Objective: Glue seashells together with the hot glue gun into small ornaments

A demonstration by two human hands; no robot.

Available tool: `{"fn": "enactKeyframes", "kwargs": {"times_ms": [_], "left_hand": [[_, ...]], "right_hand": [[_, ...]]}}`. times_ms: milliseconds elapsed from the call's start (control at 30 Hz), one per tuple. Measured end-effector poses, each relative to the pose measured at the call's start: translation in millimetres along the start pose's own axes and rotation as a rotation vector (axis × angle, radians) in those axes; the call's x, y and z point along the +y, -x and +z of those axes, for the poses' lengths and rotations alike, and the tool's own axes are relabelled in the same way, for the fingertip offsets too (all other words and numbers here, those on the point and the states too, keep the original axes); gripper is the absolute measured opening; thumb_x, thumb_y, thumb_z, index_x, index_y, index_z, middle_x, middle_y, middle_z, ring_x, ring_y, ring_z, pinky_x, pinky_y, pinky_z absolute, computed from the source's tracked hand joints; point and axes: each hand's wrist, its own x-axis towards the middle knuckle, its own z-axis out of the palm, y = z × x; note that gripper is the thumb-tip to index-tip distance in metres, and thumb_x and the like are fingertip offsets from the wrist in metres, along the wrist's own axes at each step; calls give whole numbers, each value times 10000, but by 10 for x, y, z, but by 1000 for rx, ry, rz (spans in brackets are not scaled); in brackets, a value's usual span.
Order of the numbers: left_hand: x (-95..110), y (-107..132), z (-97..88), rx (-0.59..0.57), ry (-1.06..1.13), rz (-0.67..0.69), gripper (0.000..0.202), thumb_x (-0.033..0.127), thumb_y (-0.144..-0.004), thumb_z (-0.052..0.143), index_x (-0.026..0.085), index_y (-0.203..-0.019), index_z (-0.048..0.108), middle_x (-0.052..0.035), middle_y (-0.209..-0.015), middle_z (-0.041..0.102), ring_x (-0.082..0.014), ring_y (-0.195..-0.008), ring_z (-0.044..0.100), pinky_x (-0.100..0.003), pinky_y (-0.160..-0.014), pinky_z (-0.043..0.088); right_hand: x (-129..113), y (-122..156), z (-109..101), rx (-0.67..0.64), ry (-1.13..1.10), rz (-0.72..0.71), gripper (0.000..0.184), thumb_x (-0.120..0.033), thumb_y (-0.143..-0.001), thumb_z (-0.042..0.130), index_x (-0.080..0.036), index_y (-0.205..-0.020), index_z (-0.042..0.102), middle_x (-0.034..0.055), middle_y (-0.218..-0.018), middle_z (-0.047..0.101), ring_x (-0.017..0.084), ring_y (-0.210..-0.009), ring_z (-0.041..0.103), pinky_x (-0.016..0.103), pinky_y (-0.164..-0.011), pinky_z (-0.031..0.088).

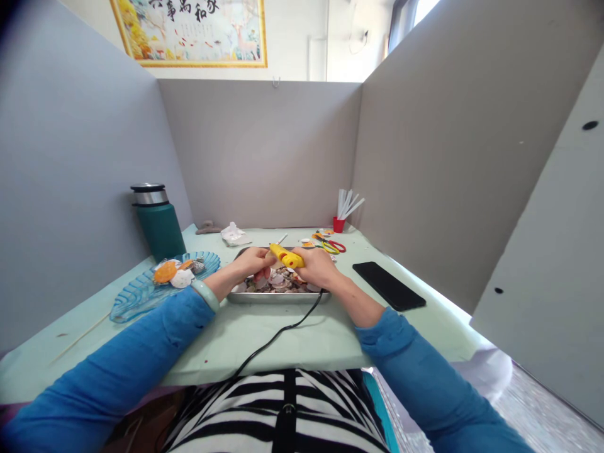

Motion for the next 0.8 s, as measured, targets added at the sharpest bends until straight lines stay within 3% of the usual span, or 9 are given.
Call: {"fn": "enactKeyframes", "kwargs": {"times_ms": [800], "left_hand": [[8,-16,-10,8,24,-5,199,325,-796,472,132,-765,511,11,-490,555,-50,-310,395,-160,-343,288]], "right_hand": [[31,-10,26,8,-2,-2,189,-341,-743,501,-218,-848,599,11,-723,636,144,-655,548,210,-551,284]]}}
